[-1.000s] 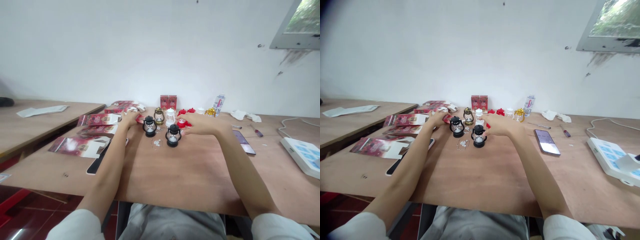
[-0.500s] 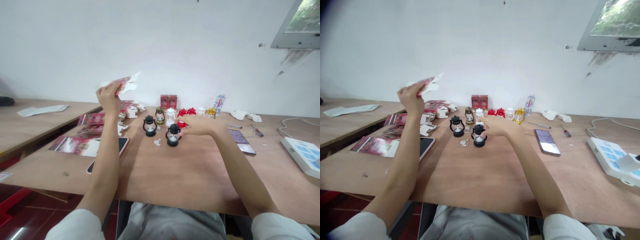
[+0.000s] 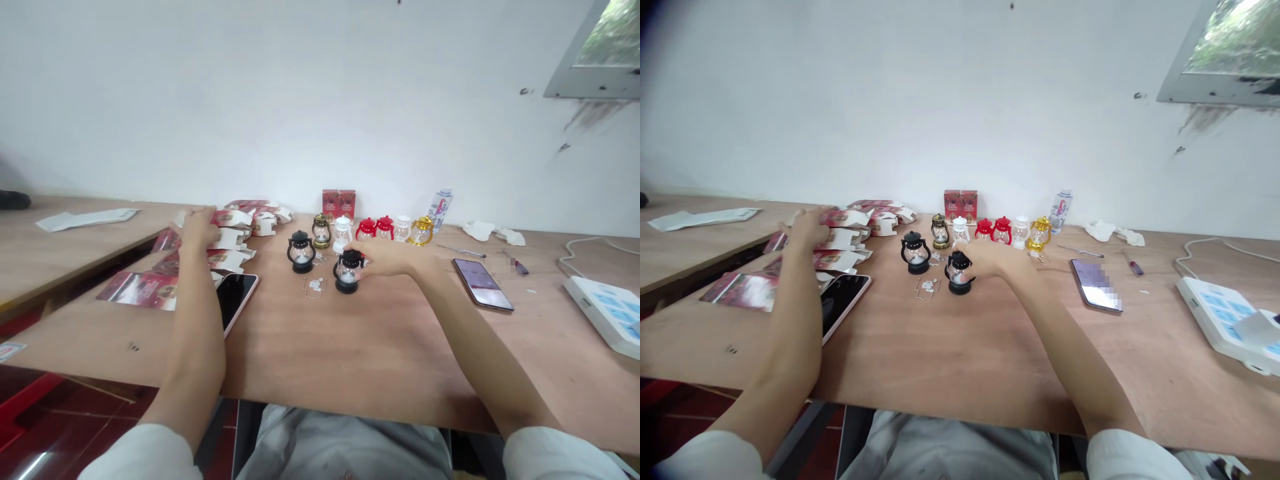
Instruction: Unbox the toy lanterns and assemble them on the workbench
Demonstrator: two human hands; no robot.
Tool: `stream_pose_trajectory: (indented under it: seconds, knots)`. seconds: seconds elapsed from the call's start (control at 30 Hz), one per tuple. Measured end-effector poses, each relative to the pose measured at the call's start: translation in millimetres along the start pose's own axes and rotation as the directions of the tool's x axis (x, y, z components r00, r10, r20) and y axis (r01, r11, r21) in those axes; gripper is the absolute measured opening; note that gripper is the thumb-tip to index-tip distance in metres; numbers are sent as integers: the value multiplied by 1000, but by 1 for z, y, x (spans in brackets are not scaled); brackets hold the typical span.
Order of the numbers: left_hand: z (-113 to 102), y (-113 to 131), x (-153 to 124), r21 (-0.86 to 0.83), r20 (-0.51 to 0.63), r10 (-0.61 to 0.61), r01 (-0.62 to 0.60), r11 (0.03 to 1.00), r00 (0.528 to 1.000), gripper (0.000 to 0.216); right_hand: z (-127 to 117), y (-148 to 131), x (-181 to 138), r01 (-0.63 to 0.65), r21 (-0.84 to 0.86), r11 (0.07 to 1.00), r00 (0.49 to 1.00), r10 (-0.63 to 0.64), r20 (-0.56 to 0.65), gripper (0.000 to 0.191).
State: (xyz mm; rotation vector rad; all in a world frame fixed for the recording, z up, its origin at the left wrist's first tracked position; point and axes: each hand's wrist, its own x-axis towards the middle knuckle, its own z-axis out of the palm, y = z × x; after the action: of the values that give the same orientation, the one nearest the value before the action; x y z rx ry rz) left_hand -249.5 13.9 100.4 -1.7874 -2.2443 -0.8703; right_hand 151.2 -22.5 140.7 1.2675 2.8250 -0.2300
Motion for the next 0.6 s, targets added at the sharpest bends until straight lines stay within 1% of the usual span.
stream_pose_trajectory:
  seconds: [0.1, 0.23, 0.33, 0.43, 0.5, 0.53, 0.57, 0.6]
  knots:
    - [-3, 10, -3, 49, -60, -113, 116, 992, 992, 67, 2, 0, 3, 16, -20, 1000, 999, -17, -40, 50]
    - [-5, 24, -6, 47, -67, -129, 132, 990, 989, 61, 6, 2, 9, 36, -5, 999, 997, -36, -68, 43]
    - [-14, 38, -4, 19, -163, -97, 101, 995, 982, 59, 8, 5, 12, 56, 2, 998, 991, -56, -125, 32]
    - [-33, 65, -1, -65, -293, -13, -6, 998, 956, 54, 3, 13, 10, 97, 66, 993, 970, -79, -230, 22]
    - [-46, 92, -4, -122, -375, 78, -133, 984, 924, 52, -3, 21, 6, 128, 173, 977, 942, -65, -330, 19]
    - [-51, 107, -7, -144, -407, 148, -224, 964, 901, 52, -6, 25, 3, 156, 245, 957, 919, -49, -392, 19]
    - [-55, 123, -12, -156, -411, 250, -337, 928, 877, 53, -10, 30, 1, 198, 324, 925, 889, -30, -458, 21]
    - [-56, 139, -18, -164, -363, 379, -459, 873, 851, 55, -13, 34, 0, 253, 399, 881, 851, -7, -524, 22]
